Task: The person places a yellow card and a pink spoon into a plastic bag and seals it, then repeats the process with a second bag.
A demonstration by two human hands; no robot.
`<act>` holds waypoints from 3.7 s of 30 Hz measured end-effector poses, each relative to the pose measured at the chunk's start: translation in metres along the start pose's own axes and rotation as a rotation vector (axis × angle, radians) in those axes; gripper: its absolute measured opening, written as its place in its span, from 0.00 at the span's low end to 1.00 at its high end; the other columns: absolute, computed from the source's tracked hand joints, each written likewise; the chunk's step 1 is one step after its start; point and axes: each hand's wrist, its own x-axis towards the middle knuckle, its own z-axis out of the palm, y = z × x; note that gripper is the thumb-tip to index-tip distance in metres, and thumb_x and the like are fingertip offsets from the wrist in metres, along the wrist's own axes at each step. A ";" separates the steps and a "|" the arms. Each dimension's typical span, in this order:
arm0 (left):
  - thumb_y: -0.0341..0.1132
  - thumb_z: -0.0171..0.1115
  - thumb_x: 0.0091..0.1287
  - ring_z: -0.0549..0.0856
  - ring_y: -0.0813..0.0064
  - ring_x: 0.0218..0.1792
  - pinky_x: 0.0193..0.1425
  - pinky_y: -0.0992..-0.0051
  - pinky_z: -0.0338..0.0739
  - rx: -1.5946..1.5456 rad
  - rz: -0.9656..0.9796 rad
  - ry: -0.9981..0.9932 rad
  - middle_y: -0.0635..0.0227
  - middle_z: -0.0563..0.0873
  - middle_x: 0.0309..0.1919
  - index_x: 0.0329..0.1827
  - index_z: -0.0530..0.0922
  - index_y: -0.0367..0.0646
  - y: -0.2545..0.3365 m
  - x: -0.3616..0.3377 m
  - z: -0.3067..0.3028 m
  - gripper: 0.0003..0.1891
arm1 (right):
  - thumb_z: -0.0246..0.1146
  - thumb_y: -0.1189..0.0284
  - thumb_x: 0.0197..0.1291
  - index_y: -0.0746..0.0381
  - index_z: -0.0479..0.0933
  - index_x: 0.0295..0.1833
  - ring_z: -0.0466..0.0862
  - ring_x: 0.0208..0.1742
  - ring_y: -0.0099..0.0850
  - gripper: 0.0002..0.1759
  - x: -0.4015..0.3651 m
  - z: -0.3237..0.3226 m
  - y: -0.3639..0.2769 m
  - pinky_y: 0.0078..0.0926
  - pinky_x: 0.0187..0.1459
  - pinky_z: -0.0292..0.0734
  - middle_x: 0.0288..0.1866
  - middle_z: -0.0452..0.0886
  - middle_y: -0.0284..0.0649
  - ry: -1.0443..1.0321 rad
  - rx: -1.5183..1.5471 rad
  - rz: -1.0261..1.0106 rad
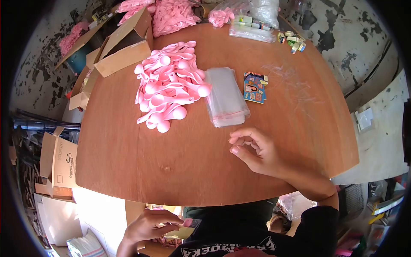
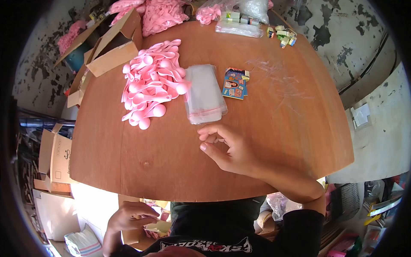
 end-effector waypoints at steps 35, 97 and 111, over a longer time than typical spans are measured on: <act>0.17 0.62 0.62 0.88 0.64 0.44 0.48 0.70 0.83 0.198 0.565 0.348 0.56 0.86 0.44 0.48 0.81 0.34 -0.012 0.251 -0.016 0.11 | 0.54 0.54 0.70 0.70 0.72 0.65 0.65 0.75 0.48 0.31 0.050 -0.023 0.031 0.71 0.70 0.46 0.70 0.71 0.54 -0.050 -1.166 -0.224; 0.24 0.65 0.67 0.84 0.68 0.55 0.57 0.69 0.79 -0.631 0.530 0.335 0.53 0.86 0.51 0.43 0.82 0.34 -0.034 0.240 -0.033 0.04 | 0.58 0.70 0.72 0.64 0.80 0.47 0.82 0.38 0.26 0.09 0.065 -0.079 0.061 0.27 0.40 0.75 0.43 0.84 0.42 0.716 -0.495 -0.114; 0.30 0.66 0.70 0.87 0.81 0.36 0.42 0.78 0.84 -0.544 0.104 0.220 0.66 0.90 0.34 0.44 0.86 0.34 -0.020 0.253 -0.027 0.08 | 0.46 0.72 0.79 0.69 0.65 0.56 0.85 0.35 0.31 0.11 0.054 -0.052 0.047 0.29 0.40 0.84 0.44 0.82 0.49 0.488 -0.026 -0.466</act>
